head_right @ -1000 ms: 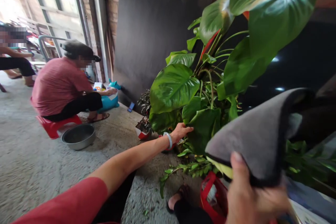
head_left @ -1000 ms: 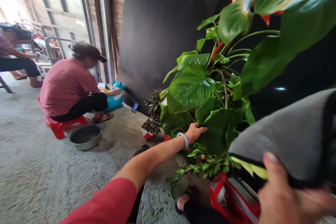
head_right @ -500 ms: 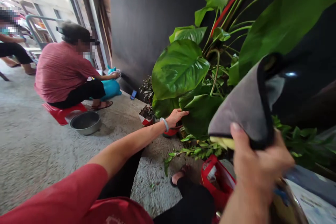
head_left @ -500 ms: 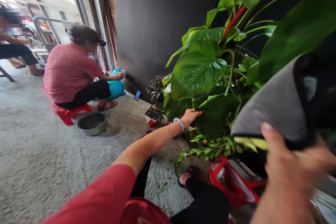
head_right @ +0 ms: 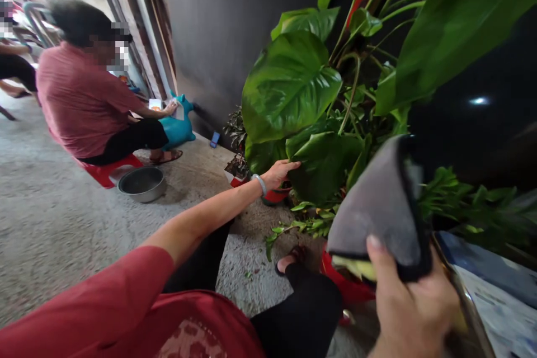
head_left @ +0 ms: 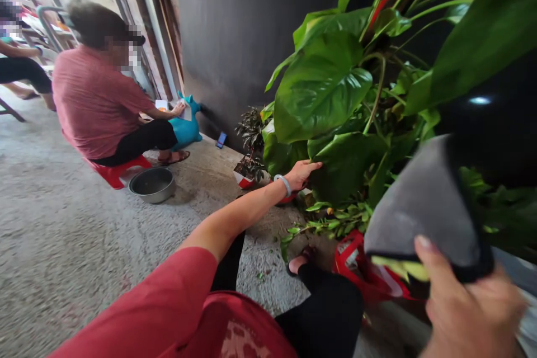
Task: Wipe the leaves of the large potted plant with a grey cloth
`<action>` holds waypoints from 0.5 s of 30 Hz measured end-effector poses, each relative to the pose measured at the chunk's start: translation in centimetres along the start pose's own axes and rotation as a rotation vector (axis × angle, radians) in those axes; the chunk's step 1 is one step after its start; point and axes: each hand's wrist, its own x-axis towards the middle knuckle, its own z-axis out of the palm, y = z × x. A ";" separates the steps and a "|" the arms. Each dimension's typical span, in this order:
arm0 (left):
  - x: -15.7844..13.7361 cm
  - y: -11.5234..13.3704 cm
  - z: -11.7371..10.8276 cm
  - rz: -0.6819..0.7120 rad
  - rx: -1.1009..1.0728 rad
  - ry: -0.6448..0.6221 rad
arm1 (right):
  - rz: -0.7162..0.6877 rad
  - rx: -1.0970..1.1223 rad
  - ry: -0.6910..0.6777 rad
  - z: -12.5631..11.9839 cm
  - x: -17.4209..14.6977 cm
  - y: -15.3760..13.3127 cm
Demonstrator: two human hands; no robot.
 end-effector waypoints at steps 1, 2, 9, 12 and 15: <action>0.0 -0.3 0.2 -0.005 -0.001 -0.004 | -0.039 -0.019 0.048 1.1 1.0 -0.6; -0.1 -0.4 0.4 -0.008 0.000 -0.007 | -0.070 -0.022 0.022 2.8 1.4 -0.9; -0.4 0.9 -0.9 0.047 0.034 0.017 | 0.097 0.193 -0.738 9.3 -8.8 4.7; -0.4 1.1 -1.2 0.058 0.051 0.020 | 0.318 0.300 -0.758 5.7 -10.0 6.9; -0.4 0.3 -0.5 0.047 0.052 0.015 | 0.345 0.249 -0.523 4.2 -6.1 6.8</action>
